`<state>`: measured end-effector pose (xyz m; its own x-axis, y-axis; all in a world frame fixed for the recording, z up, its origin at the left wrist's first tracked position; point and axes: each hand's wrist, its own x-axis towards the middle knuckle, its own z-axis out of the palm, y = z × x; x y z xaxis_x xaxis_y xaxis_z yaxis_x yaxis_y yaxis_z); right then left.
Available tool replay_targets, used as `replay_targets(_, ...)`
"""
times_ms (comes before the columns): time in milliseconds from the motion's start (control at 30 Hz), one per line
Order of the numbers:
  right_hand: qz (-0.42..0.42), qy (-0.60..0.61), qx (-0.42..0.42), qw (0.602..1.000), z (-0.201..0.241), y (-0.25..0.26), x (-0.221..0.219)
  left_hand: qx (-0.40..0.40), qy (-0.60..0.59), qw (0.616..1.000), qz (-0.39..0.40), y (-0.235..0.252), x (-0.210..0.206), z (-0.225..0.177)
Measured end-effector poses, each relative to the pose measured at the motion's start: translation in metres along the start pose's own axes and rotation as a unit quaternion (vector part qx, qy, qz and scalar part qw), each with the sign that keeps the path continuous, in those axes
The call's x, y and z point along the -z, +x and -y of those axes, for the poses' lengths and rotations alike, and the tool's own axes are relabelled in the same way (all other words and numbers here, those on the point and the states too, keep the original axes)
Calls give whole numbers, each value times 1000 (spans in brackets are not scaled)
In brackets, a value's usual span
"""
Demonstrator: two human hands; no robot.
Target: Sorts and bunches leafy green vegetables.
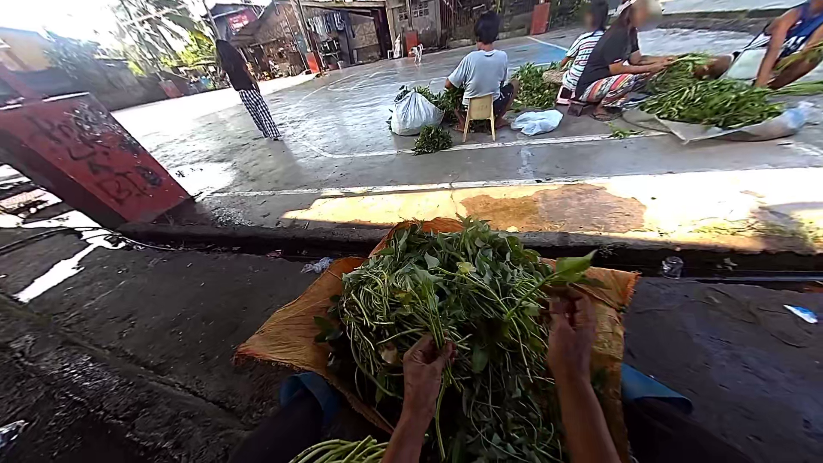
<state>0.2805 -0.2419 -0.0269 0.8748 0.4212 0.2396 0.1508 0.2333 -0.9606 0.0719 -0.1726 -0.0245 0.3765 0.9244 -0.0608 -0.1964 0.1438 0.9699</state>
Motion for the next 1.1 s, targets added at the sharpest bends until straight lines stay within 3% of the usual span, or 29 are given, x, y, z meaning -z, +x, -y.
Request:
replay_targets(67,118,-92,-33,988,-11,3,-9,3,3,1000,1,1,-4,2)
replay_targets(167,260,-179,-78,946,-67,12,-33,16,-8,1000,-3,0,-10,6)
replay_targets(300,233,-166,-52,957,-107,11,-48,8,-32,999,-14,-3,-5,2)
replay_targets(367,271,-222,-4,937,-114,6,-51,14,-34,999,-30,-1,1,0)
replay_targets(433,360,-328,18,873,-119,1,-53,16,-31,998,-45,2,6,1)
replay_targets(500,445,-457,3,771,-118,-1,-58,19,-31,998,-57,3,8,1)
replay_targets(567,477,-509,6,716,-115,-2,-61,19,-39,997,-62,2,8,0)
replay_targets(600,479,-500,9,721,-111,-1,-61,19,-43,997,-63,2,8,0)
replay_targets(733,387,-331,28,860,-80,-6,-53,25,-53,995,-84,6,8,2)
replay_targets(833,322,-225,69,917,-46,-31,-48,26,-63,993,-94,10,1,0)
replay_targets(967,238,-219,208,923,-30,-74,-45,18,-45,996,-81,11,-10,-3)
replay_targets(1100,161,-304,349,872,-31,-92,-45,0,-21,997,-81,8,-8,0)
